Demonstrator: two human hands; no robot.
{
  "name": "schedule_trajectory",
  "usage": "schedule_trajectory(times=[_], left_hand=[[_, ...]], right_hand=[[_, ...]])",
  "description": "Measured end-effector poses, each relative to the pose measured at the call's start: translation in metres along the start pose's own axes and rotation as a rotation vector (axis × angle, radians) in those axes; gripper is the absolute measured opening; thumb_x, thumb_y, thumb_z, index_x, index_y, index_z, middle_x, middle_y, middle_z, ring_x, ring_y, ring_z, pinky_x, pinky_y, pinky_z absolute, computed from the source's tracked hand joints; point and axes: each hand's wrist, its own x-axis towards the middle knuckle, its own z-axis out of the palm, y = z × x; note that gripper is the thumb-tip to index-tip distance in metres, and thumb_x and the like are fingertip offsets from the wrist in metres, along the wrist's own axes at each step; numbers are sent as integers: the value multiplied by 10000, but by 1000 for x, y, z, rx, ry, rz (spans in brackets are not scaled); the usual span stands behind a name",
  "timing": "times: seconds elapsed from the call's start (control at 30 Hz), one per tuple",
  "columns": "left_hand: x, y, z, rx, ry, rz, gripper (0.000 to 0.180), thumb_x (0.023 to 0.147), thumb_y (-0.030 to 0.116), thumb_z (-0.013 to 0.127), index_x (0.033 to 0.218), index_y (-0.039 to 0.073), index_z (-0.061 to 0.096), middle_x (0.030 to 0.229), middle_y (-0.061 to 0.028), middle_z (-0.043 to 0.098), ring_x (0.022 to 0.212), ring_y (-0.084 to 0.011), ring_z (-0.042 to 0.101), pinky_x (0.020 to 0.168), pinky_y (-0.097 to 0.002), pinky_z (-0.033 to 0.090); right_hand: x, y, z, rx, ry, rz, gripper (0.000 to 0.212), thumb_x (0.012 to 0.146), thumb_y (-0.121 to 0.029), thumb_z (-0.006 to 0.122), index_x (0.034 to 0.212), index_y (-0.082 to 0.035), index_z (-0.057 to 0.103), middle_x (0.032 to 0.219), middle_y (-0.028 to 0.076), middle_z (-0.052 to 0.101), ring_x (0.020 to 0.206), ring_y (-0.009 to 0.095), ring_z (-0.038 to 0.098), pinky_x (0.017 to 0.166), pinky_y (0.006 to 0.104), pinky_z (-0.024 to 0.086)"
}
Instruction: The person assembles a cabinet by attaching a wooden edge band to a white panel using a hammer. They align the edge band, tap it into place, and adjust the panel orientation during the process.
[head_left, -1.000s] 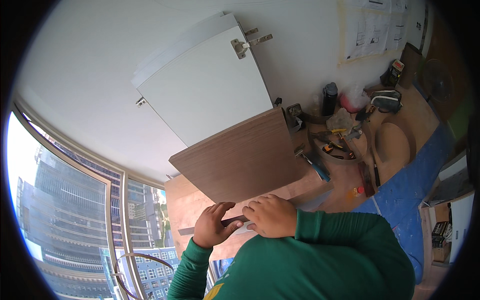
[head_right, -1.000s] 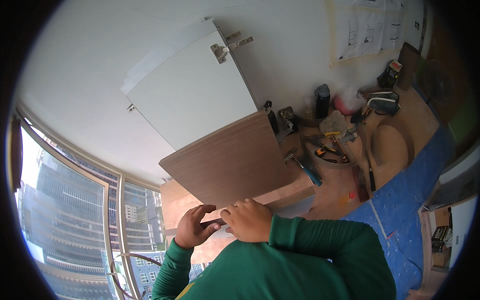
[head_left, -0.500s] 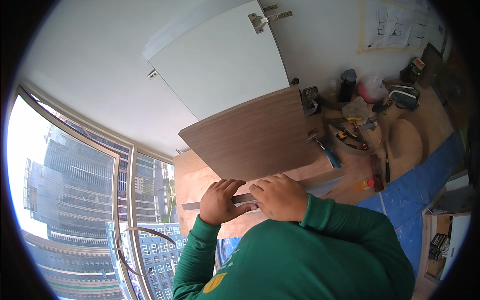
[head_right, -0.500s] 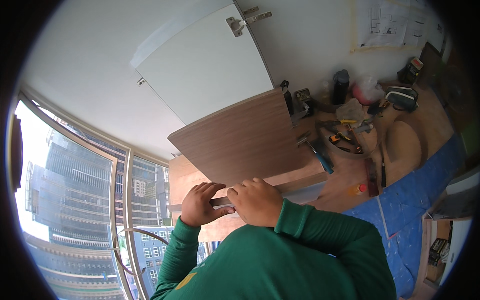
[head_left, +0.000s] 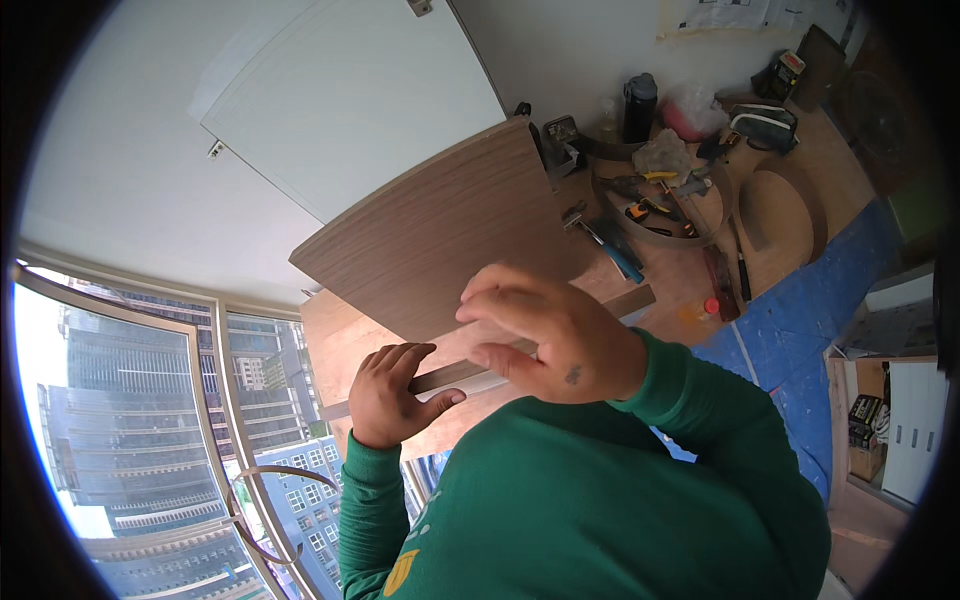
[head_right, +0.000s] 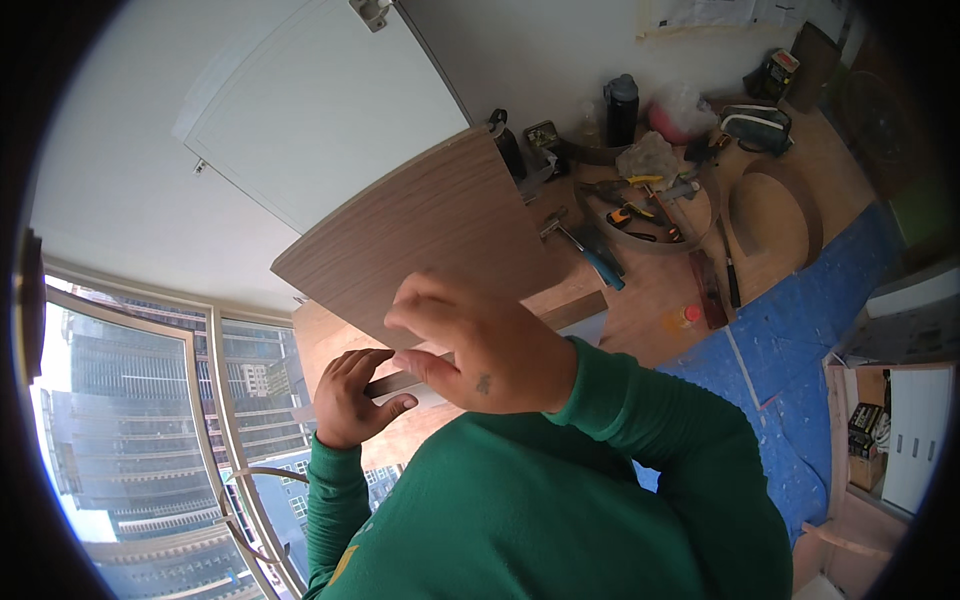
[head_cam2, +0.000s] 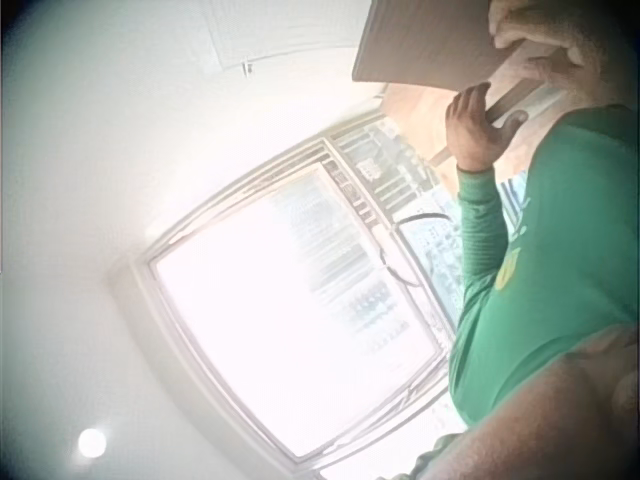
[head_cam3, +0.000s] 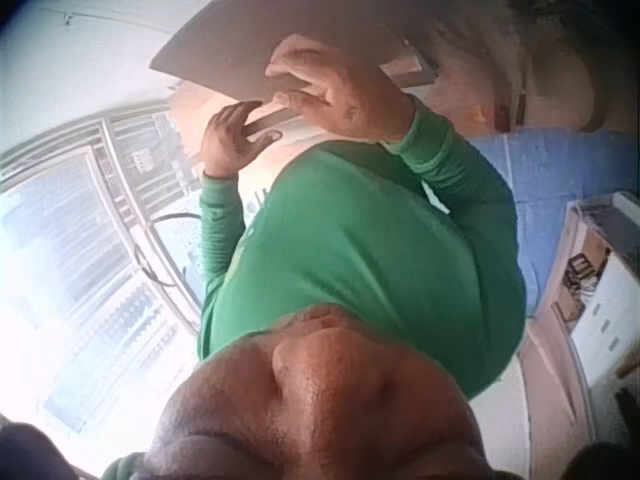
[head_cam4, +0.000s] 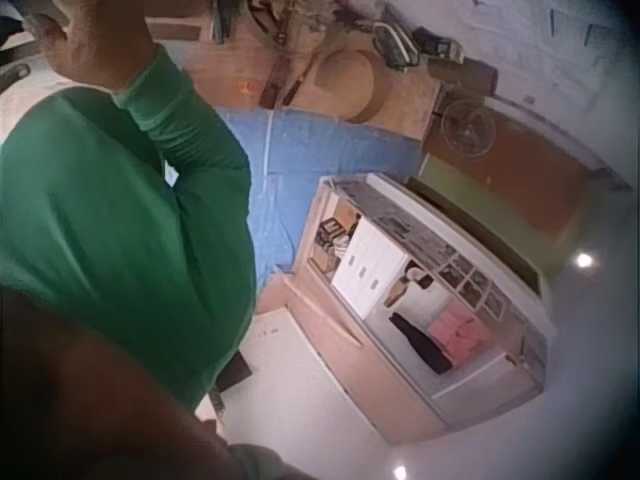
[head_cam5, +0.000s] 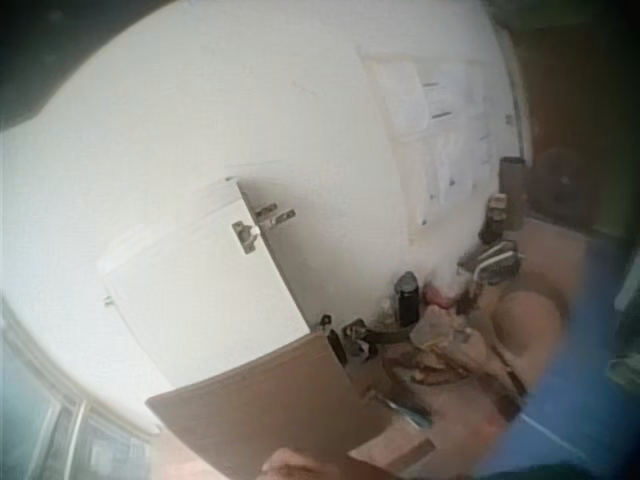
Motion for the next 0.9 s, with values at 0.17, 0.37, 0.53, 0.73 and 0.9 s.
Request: schedule_trajectory(times=[0.17, 0.37, 0.53, 0.73, 0.9], left_hand=[[2, -1, 2, -11, -21, -13, 804, 741, 660, 867, 1193, 9, 730, 1095, -178, 771, 1042, -388, 731, 927, -479, 559], [4, -2, 3, -2, -37, 5, 802, 751, 663, 860, 1189, 4, 730, 1111, -173, 773, 1044, -388, 731, 927, -481, 562], [8, -2, 3, 12, -53, 24, 777, 741, 609, 890, 1209, 10, 731, 1101, -172, 777, 1029, -384, 737, 937, -482, 562], [12, -4, 2, 27, -70, 29, 749, 722, 541, 925, 1222, 19, 732, 1082, -164, 781, 1022, -385, 741, 948, -482, 559], [13, -2, 1, 34, -69, 13, 717, 719, 512, 932, 1206, 22, 738, 1066, -160, 783, 1008, -381, 743, 941, -479, 560]], right_hand=[[-14, 33, -116, -138, 425, 375, 419, 1060, -356, 718, 829, -14, 645, 773, 27, 622, 730, 123, 579, 675, 307, 472], [-105, 115, -136, -178, 490, 937, 232, 1048, -243, 699, 1111, -20, 708, 826, 40, 638, 732, 149, 630, 707, 310, 510], [-200, 170, -107, -185, 244, 1063, 312, 955, -102, 724, 1251, -17, 668, 980, 75, 666, 889, 195, 667, 841, 351, 545], [-236, 173, -88, -11, -65, 969, 476, 862, -75, 805, 1317, -36, 670, 1194, 120, 674, 1090, 223, 662, 954, 352, 544], [-212, 149, -87, 104, -86, 899, 624, 853, -161, 859, 1433, -79, 645, 1385, 105, 646, 1277, 236, 622, 1037, 361, 514]])
